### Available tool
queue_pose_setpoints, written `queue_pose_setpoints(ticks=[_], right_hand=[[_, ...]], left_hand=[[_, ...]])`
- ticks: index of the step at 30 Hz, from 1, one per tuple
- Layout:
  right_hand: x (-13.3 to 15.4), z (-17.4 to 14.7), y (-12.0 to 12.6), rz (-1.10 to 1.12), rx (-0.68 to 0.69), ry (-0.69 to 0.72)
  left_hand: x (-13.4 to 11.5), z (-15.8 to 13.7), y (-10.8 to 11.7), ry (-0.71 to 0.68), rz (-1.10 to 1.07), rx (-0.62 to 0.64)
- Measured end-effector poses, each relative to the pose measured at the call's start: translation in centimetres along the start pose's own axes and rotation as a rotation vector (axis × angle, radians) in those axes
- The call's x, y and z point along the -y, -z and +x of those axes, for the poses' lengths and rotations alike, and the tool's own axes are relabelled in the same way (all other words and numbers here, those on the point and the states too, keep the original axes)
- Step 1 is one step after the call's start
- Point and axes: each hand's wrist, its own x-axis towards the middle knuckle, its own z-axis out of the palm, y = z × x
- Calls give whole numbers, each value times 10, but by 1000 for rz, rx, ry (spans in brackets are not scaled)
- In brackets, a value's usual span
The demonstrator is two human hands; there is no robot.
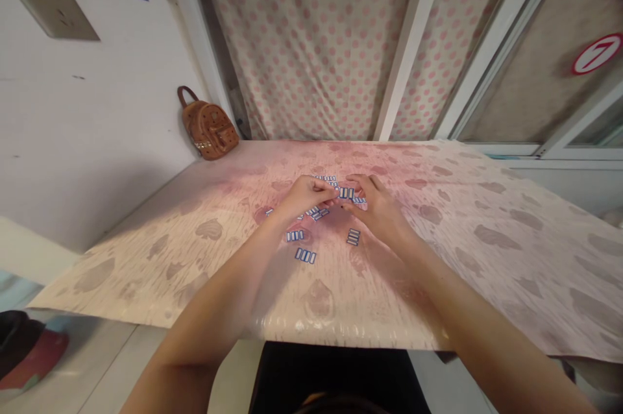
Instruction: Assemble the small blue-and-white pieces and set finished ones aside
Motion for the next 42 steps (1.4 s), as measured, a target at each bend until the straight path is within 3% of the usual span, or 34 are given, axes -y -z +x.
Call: queue_pose_setpoints(ticks=[5,22,25,29,35,42], right_hand=[[0,1,2,-13,35,53],[9,2,4,-7,41,39],[3,4,3,49,17,14],[-17,5,4,8,-55,-125],[-49,-2,-10,-256,219,-269],[-64,-6,-22,-210,285,-290]], left_hand=[[-4,-3,2,23,0,23],[1,0,1,33,-86,54],[2,1,1,27,-63,4],[3,2,5,38,-23,-131],[1,3,8,57,-11,-216],[1,4,8,57,-15,-209]])
